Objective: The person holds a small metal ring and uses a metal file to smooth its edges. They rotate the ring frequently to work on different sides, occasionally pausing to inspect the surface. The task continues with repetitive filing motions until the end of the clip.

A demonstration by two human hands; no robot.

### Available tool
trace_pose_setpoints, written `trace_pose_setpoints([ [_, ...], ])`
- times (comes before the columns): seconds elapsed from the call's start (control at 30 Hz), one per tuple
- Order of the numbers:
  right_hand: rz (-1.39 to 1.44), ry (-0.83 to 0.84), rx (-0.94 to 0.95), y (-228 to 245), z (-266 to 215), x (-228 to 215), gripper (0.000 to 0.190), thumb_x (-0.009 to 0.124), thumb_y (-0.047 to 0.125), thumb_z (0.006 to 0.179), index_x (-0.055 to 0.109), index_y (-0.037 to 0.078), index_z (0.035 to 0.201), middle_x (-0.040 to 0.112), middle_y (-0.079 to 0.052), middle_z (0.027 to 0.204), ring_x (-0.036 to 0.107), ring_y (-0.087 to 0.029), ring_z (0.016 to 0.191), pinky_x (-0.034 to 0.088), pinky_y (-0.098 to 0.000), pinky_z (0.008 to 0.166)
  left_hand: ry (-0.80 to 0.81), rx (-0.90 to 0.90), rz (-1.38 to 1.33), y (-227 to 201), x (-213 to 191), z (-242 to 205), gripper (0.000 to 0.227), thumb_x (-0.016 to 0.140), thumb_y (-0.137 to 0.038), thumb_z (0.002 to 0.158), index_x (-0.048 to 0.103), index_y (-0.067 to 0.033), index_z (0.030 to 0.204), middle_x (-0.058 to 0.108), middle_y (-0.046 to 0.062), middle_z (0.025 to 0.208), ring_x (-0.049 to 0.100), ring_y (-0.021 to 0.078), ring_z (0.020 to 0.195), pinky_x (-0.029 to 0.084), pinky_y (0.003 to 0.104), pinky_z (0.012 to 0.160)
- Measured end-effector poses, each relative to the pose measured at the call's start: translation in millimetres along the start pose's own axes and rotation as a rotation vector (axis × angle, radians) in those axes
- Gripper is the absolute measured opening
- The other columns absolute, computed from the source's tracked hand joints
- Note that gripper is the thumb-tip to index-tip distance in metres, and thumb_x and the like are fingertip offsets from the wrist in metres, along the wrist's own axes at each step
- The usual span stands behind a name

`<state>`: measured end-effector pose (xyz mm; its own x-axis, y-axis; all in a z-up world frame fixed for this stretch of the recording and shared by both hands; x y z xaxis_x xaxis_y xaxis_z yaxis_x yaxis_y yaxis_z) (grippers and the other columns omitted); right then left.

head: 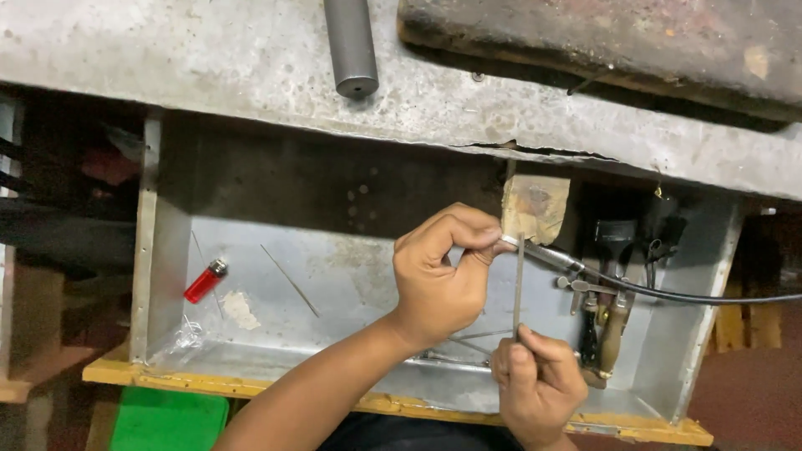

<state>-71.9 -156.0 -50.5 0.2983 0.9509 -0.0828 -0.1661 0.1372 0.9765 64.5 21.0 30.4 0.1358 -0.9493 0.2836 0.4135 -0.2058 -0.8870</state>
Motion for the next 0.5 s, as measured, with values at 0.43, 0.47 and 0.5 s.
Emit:
trace_pose_setpoints([
  [0.43, -0.413, 0.208, -0.252, 77, 101, 3, 0.017, 0.072, -0.003, 0.091, 0.070, -0.012, 0.105, 0.072, -0.022, 0.090, 0.064, -0.017, 0.065, 0.049, -0.0240, 0.058, 0.086, 0.145, 0.213, -23, 1, 13, 0.024, 0.060, 0.023, 0.085, 0.054, 0.0013, 0.076, 0.065, 0.014, 0.075, 0.065, 0.0270, 0.069, 0.053, 0.033, 0.063],
  [0.47, -0.361, 0.071, -0.205, 68, 97, -11, 0.020, 0.068, 0.001, 0.095, 0.067, -0.014, 0.109, 0.068, -0.021, 0.084, 0.054, -0.014, 0.053, 0.039, -0.0227, 0.048, 0.080, 0.108, 0.170, -21, 0, 13, 0.023, 0.067, 0.021, 0.087, 0.058, 0.0017, 0.079, 0.069, 0.015, 0.079, 0.070, 0.0273, 0.074, 0.058, 0.033, 0.067],
  [0.5, -0.360, 0.069, -0.210, 56, 84, -9, 0.020, 0.068, 0.001, 0.095, 0.067, -0.014, 0.109, 0.068, -0.021, 0.084, 0.054, -0.014, 0.053, 0.039, -0.0227, 0.048, 0.081, 0.113, 0.169, -18, 2, 8, 0.023, 0.067, 0.021, 0.087, 0.058, 0.0017, 0.079, 0.069, 0.015, 0.079, 0.070, 0.0273, 0.074, 0.058, 0.033, 0.067],
])
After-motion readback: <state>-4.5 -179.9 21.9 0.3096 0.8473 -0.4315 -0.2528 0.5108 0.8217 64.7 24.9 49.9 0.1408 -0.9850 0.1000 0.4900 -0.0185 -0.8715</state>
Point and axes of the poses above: each hand's wrist, its own z-axis towards the middle knuckle, its own x-axis out of the palm, y = z × x, the point moved 7 cm from there along z, towards the middle knuckle
